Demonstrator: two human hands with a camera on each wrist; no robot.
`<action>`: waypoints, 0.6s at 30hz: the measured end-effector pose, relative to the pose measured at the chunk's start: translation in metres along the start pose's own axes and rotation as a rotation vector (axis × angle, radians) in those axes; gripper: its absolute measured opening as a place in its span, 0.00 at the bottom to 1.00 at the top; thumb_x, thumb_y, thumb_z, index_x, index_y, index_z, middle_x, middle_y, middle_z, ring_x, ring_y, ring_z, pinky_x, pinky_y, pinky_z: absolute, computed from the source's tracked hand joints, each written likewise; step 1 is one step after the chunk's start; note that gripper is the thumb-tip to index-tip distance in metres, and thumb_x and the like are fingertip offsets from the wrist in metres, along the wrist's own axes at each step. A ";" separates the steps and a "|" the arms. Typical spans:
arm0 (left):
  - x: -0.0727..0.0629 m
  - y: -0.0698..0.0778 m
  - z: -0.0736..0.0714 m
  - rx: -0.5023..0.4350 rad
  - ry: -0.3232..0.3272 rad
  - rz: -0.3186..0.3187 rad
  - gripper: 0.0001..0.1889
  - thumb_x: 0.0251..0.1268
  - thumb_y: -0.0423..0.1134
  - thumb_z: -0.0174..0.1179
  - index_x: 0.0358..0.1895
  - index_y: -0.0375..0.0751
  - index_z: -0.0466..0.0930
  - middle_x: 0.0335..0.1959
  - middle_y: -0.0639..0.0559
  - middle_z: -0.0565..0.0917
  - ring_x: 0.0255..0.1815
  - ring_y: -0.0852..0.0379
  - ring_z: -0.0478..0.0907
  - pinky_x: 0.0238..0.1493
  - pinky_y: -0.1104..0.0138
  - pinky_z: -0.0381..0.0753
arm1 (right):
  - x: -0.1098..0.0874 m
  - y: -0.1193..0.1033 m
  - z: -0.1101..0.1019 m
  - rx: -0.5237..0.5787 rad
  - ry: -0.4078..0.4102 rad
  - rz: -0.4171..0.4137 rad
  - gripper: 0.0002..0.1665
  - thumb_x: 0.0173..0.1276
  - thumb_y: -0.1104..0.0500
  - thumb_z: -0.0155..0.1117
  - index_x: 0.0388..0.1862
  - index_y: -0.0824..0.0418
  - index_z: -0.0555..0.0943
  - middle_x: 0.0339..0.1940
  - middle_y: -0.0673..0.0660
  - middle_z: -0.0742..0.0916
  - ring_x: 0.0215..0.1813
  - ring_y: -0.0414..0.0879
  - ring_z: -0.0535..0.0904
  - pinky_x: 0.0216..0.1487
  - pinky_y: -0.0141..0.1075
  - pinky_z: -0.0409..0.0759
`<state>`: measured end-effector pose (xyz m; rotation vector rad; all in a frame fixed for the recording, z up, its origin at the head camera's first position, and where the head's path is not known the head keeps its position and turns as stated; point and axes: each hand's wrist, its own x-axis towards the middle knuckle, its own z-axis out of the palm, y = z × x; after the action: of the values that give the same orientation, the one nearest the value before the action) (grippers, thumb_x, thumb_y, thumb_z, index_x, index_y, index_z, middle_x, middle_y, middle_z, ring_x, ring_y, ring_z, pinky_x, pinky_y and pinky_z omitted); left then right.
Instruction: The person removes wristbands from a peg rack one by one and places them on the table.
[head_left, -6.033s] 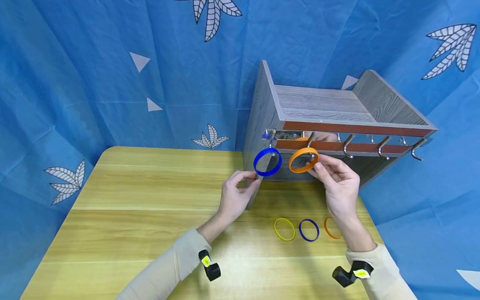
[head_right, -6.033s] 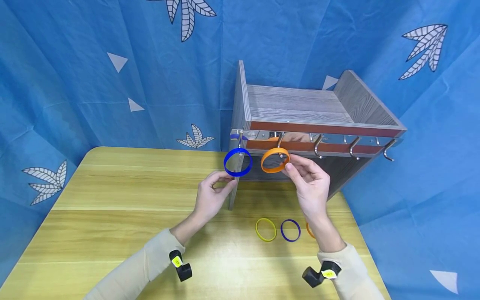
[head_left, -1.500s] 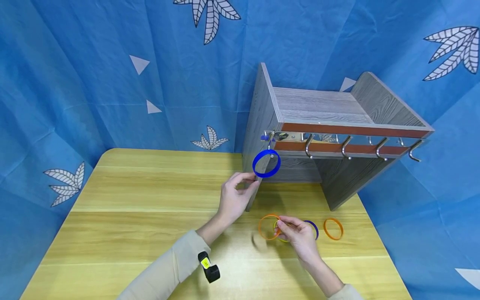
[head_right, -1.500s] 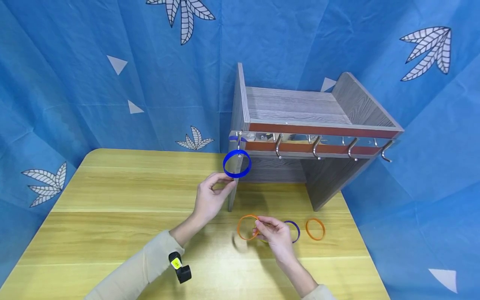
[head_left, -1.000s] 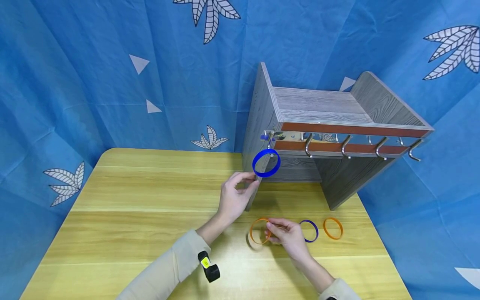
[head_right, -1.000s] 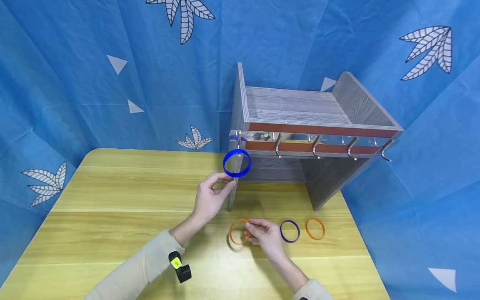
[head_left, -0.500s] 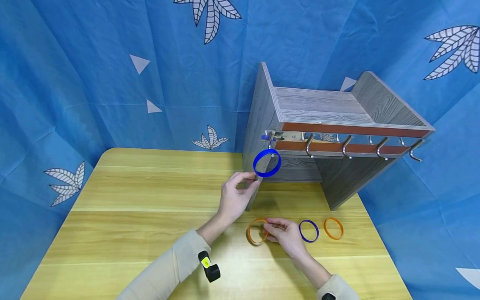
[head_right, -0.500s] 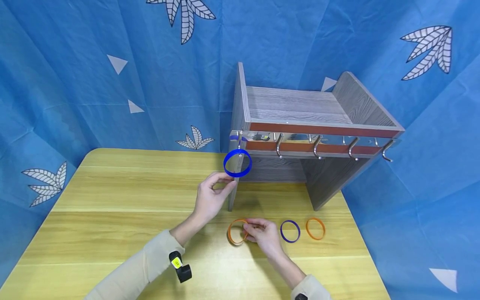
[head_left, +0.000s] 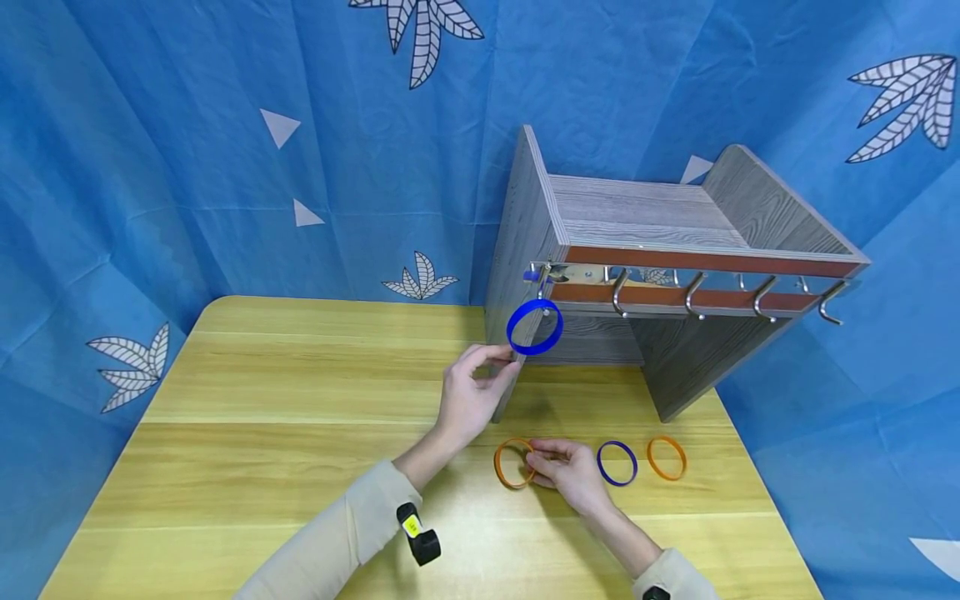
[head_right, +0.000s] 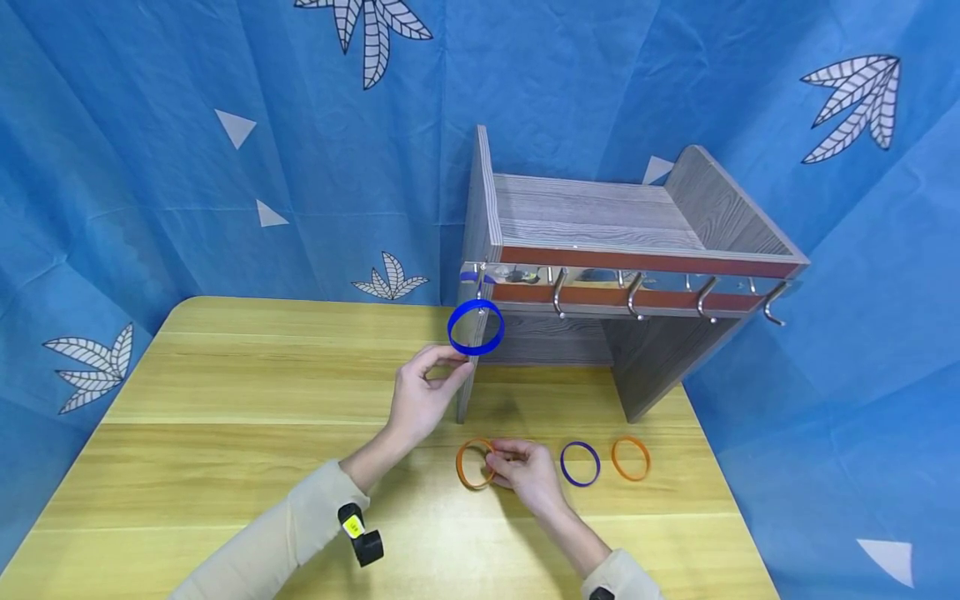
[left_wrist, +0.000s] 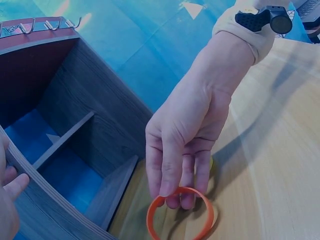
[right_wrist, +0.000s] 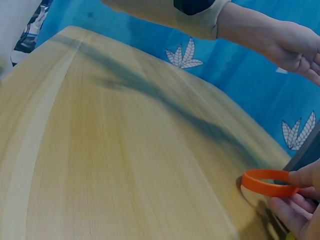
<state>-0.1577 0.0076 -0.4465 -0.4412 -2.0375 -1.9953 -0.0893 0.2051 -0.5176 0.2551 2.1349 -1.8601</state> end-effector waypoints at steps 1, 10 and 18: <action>0.000 0.000 0.000 0.001 0.000 0.000 0.12 0.69 0.33 0.71 0.53 0.36 0.88 0.49 0.40 0.88 0.49 0.43 0.88 0.45 0.71 0.94 | 0.000 0.001 0.000 -0.001 -0.001 0.000 0.23 0.74 0.67 0.67 0.64 0.77 0.79 0.51 0.66 0.89 0.48 0.46 0.90 0.53 0.36 0.94; -0.001 0.001 0.000 0.000 -0.001 0.001 0.12 0.69 0.33 0.70 0.53 0.35 0.88 0.49 0.40 0.88 0.49 0.43 0.88 0.45 0.71 0.94 | -0.003 -0.001 -0.004 -0.007 0.006 -0.007 0.24 0.74 0.66 0.67 0.64 0.79 0.78 0.54 0.72 0.88 0.50 0.48 0.90 0.54 0.39 0.94; -0.001 0.001 0.000 0.001 -0.002 0.007 0.12 0.69 0.33 0.70 0.53 0.35 0.87 0.49 0.40 0.88 0.49 0.43 0.88 0.45 0.71 0.94 | -0.007 -0.003 -0.006 -0.022 0.088 -0.018 0.19 0.74 0.67 0.68 0.59 0.77 0.82 0.53 0.70 0.90 0.49 0.49 0.90 0.51 0.39 0.95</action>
<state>-0.1567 0.0075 -0.4457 -0.4504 -2.0353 -1.9907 -0.0845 0.2112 -0.5116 0.3199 2.2214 -1.8668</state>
